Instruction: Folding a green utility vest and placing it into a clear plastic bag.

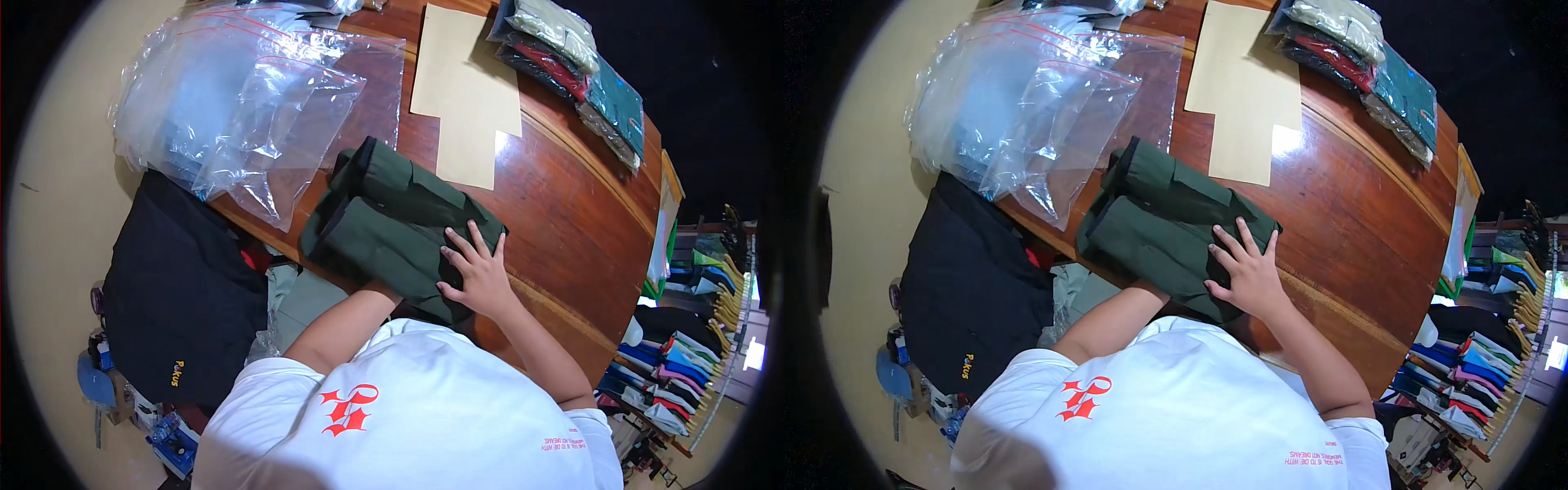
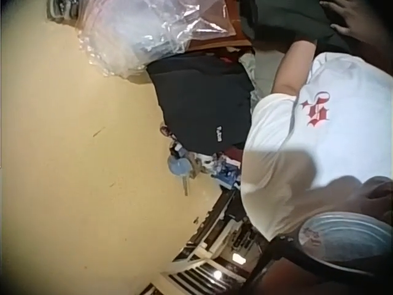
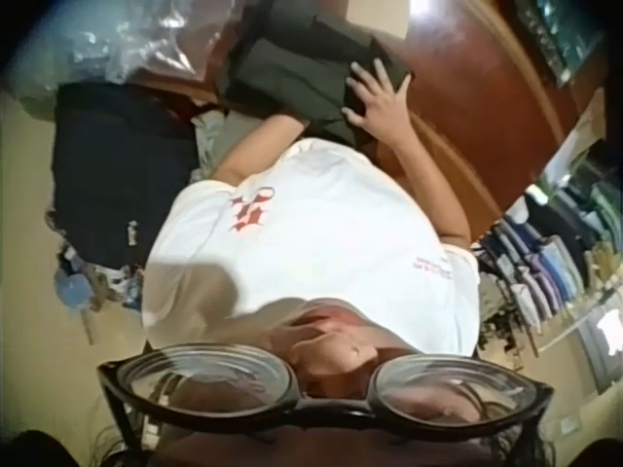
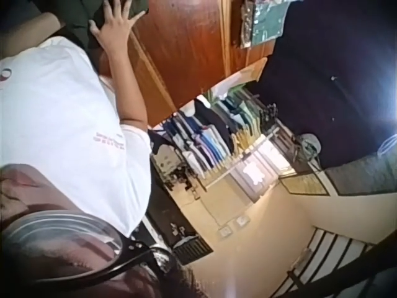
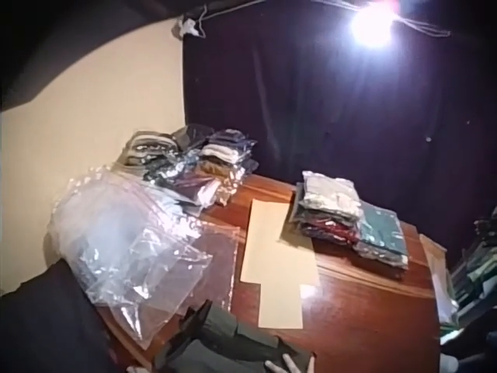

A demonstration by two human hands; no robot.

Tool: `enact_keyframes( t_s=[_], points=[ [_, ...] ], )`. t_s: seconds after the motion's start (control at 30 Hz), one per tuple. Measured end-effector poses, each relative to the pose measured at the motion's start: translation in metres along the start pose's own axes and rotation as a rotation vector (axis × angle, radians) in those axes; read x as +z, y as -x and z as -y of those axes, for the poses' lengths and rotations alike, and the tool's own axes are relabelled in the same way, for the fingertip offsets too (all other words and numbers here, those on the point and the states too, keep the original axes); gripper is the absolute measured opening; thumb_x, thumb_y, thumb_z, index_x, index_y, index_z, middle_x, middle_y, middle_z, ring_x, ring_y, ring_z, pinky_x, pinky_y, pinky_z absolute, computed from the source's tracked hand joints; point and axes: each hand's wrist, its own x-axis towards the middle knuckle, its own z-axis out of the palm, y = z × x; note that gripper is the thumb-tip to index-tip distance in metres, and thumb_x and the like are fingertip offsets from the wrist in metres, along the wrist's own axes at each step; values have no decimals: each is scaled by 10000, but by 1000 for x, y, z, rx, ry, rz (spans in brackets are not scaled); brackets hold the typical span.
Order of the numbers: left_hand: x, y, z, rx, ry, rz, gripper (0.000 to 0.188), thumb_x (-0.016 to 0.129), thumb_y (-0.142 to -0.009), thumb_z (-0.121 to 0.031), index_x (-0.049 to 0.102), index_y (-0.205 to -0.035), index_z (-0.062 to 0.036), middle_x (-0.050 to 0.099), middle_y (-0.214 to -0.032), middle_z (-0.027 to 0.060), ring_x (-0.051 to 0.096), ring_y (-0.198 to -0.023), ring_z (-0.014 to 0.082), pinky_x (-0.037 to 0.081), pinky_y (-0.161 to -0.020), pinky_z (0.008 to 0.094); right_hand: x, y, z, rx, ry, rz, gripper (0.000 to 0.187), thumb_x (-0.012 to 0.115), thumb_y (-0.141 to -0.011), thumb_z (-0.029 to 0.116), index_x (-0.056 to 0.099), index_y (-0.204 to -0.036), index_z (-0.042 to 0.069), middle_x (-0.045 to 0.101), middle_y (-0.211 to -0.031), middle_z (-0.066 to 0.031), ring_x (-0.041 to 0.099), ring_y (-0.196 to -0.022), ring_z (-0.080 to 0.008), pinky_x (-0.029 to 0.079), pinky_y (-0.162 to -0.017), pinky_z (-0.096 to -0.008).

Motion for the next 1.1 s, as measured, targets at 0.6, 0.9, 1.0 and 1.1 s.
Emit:
enact_keyframes(
  t_s=[0.6, 0.9, 1.0, 1.1],
  points=[
    [70, -25, -19, -421, -162, 214, 704, 550, -1011, -334, 225, -1581, -79, 347, -1595, 126, 406, -1401, 267, 334, -1159, 400, -14, 68, -91, 501, -1256, -154, 636, 754, -854, 60, 458, -1414, 8, 577, -1323, -64, 521, -1226, -160, 400, -1071, -319],
    [80, 23, -40, -468, -533, 179, 659, 570, -1016, -380, 314, -1540, -72, 428, -1542, 123, 458, -1367, 250, 355, -1147, 403, 25, 135, -62, 633, -1006, -574, 366, 697, -930, 120, 560, -1252, 15, 667, -1149, -111, 602, -1074, -185, 460, -967, -338],
    [72, 67, -46, -61, -908, 458, 685, 643, -975, -412, 379, -1489, -44, 504, -1470, 168, 488, -1348, 279, 367, -1139, 431, 18, 139, -51, 732, -959, -535, 302, 724, -885, 96, 615, -1158, 25, 662, -1051, -121, 618, -1041, -230, 469, -949, -355],
    [70, 88, -31, 31, -1439, 355, 773, 712, -922, -389, 342, -1480, -3, 524, -1428, 226, 517, -1311, 374, 384, -1127, 403, 4, 135, -52, 523, -540, -454, 293, 755, -814, 68, 648, -1081, 15, 627, -1033, -135, 604, -1063, -296, 472, -952, -381]
  ],
)
